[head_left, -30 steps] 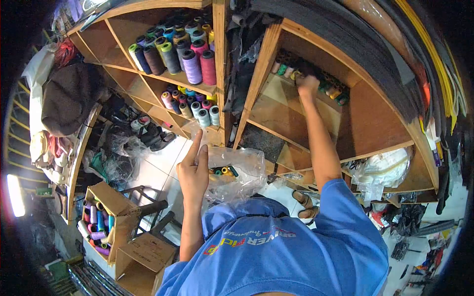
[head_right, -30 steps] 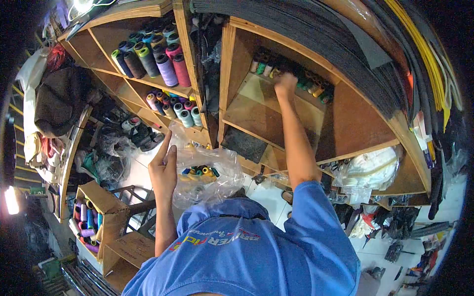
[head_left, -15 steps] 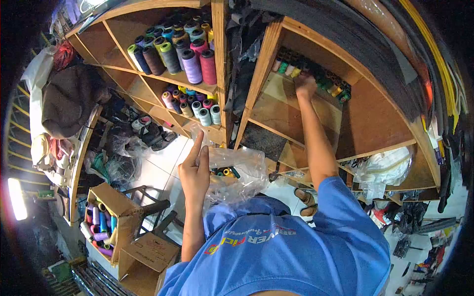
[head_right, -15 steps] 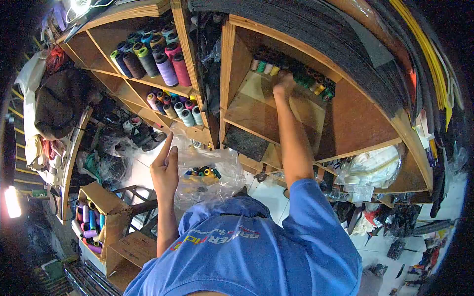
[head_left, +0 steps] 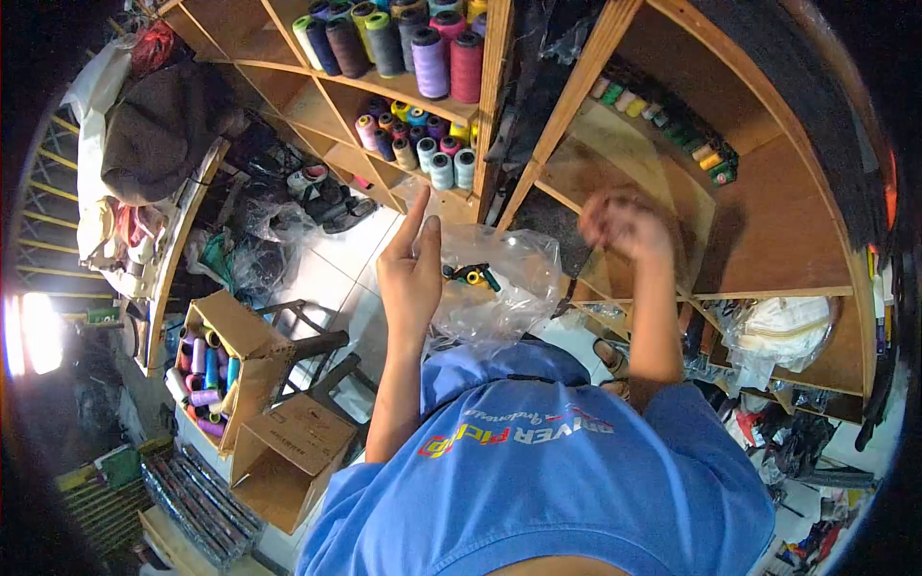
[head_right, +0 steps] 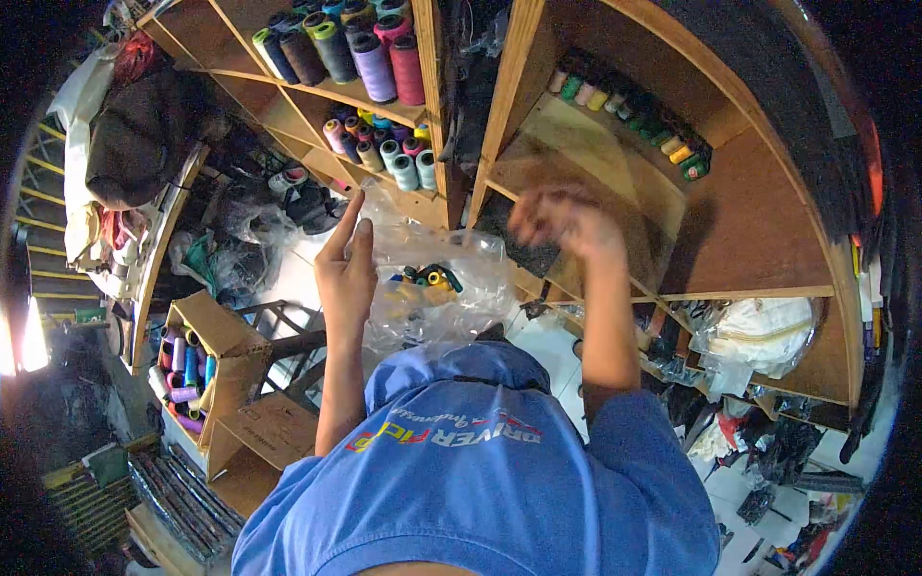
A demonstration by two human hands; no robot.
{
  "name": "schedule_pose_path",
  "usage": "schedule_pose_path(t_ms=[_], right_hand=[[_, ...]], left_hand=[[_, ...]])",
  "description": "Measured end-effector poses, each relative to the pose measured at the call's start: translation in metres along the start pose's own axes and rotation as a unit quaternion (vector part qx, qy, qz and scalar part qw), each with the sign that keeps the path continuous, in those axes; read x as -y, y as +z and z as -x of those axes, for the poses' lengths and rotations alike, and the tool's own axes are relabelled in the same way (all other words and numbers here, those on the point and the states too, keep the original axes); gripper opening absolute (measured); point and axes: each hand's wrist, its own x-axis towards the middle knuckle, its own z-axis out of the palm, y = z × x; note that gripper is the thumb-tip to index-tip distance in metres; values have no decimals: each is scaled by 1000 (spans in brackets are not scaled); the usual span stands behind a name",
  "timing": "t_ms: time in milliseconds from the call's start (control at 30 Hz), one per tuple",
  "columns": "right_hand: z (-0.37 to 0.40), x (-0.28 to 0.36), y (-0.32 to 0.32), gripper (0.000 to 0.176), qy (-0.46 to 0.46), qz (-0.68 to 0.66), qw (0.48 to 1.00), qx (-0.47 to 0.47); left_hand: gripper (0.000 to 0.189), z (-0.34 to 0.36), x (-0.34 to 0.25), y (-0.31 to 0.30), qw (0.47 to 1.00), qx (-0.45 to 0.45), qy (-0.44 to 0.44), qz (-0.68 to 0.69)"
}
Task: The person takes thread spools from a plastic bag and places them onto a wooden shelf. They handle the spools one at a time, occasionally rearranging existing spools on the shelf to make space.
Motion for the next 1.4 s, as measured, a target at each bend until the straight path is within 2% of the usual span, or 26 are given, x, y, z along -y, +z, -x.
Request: schedule_pose_path(t_ms=[33, 67, 133, 200, 267, 367, 433, 667, 733, 767, 867, 900, 1000, 1067, 1167, 1267, 1367, 1400], right_hand=[[-6, -5, 48, 28, 99, 161, 982, -27], [-20, -12, 92, 29, 195, 316, 927, -54], [-42, -85, 78, 29, 98, 329, 939, -34], [-69, -137, 70, 32, 175, 430, 872, -156], [-90, -174, 54, 32, 129, 518, 818, -216], [-105, -202, 38, 33, 31, 556, 788, -263], [-109, -208, 38, 33, -9, 554, 785, -276], [-109, -212, 42, 34, -60, 563, 776, -276], [-104, -206, 48, 35, -17, 605, 750, -267], [-99, -227, 34, 34, -31, 660, 696, -280], [-70, -127, 95, 31, 234, 672, 699, -75], [-59, -123, 89, 29, 150, 704, 694, -32], [-30, -60, 109, 32, 91, 624, 773, -69], [-10, -25, 95, 29, 15, 576, 808, -127], [16, 38, 82, 28, -30, 561, 787, -254], [36, 82, 61, 29, -88, 567, 727, -378], [42, 103, 52, 31, -151, 520, 735, -408], [44, 108, 47, 31, -134, 531, 723, -421]], left_hand=[[35, 0, 0, 1, 1000, 4, -1, 12], [35, 1, -1, 2, 1000, 9, -2, 24], [35, 4, -6, 5, 998, 23, -1, 51], [36, 10, -18, 5, 994, 50, -34, 90], [36, 19, -30, 5, 989, 72, -49, 118], [37, 32, -44, 12, 989, 79, -27, 124], [36, 36, -46, 13, 986, 74, -43, 140], [37, 28, -22, 3, 980, 54, -46, 185], [36, 22, -16, 1, 982, 32, -31, 181], [37, 20, -16, 0, 984, 23, -30, 174], [38, 11, 1, 0, 986, 11, -30, 164], [37, 10, 2, 2, 985, 4, -32, 168], [35, 9, 3, 7, 978, 6, -49, 203], [35, 6, 6, 10, 976, 6, -53, 213], [36, 2, 6, 11, 979, 3, -57, 197], [36, 0, 4, 8, 979, -1, -56, 198], [39, -3, 9, 6, 978, 0, -42, 203], [38, -3, 13, 5, 977, 0, -43, 207]])
